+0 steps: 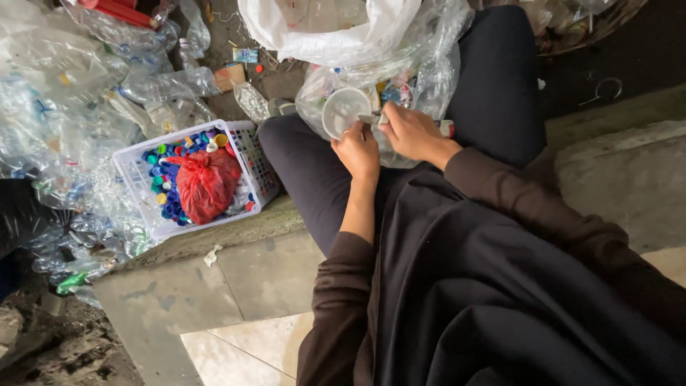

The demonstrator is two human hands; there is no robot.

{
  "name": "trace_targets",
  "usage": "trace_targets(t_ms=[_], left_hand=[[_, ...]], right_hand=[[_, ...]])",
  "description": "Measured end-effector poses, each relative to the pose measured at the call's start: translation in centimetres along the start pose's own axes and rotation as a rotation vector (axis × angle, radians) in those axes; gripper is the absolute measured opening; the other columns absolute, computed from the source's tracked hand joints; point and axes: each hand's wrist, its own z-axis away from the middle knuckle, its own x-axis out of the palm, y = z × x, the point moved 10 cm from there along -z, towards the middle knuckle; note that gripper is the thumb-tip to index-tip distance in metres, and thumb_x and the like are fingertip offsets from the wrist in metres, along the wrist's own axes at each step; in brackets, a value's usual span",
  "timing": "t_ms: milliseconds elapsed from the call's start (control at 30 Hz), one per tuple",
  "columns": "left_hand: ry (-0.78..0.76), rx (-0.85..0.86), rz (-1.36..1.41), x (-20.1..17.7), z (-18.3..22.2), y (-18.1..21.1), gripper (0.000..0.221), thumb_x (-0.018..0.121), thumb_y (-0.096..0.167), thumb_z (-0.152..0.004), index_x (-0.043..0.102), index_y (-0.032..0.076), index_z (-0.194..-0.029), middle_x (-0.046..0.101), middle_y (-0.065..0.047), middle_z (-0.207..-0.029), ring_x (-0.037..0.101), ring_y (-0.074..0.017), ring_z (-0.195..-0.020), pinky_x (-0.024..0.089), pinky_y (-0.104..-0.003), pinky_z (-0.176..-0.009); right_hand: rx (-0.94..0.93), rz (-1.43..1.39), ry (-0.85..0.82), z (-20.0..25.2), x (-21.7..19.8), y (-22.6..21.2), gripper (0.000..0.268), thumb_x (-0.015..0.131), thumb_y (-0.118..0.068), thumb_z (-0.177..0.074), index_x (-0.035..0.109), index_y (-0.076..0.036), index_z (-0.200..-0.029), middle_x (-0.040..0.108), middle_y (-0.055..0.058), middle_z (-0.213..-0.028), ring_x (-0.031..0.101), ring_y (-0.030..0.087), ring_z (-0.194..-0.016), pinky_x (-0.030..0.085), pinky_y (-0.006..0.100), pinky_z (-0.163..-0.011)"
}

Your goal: Removing labels and plastic rings from plastic cups using a utility knife for recycling processing.

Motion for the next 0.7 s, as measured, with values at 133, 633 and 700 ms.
trace_targets(t_ms=[133,633,700], left_hand=[[0.024,0.102,-0.073,-0.5,-0.5,1.3,0.005,0.072,0.024,-0.082,0.072,0.029,-0.082,0.068,0.002,-0.064,0.072,-0.0231,-0.071,0.045,-0.053,-0.105],[0.028,0.377,-0.117,-1.5,-0.1,4.9,0.006,0.074,0.016,-0.079,0.07,0.015,-0.075,0.065,-0.006,-0.069,0.069,-0.0269,-0.082,0.041,-0.061,-0.111],[0.006,0.417,-0.112,-2.0,-0.1,5.8,0.013,0.065,0.008,-0.082,0.065,0.013,-0.069,0.065,-0.007,-0.067,0.069,-0.0277,-0.079,0.041,-0.06,-0.11]], right_hand=[[0.007,0.091,0.021,-1.0,1.4,0.7,0.029,0.042,-0.039,-0.106,0.043,-0.011,-0.115,0.065,0.025,-0.101,0.067,0.054,-0.094,0.052,0.064,-0.08],[0.214,0.243,-0.395,0.1,1.5,2.2,0.051,0.031,-0.037,-0.102,0.04,-0.002,-0.139,0.065,0.032,-0.126,0.067,0.054,-0.109,0.047,0.069,-0.092],[0.103,0.387,-0.243,-0.6,1.7,2.5,0.048,0.035,-0.04,-0.107,0.046,-0.001,-0.131,0.07,0.026,-0.108,0.07,0.049,-0.104,0.05,0.062,-0.088]])
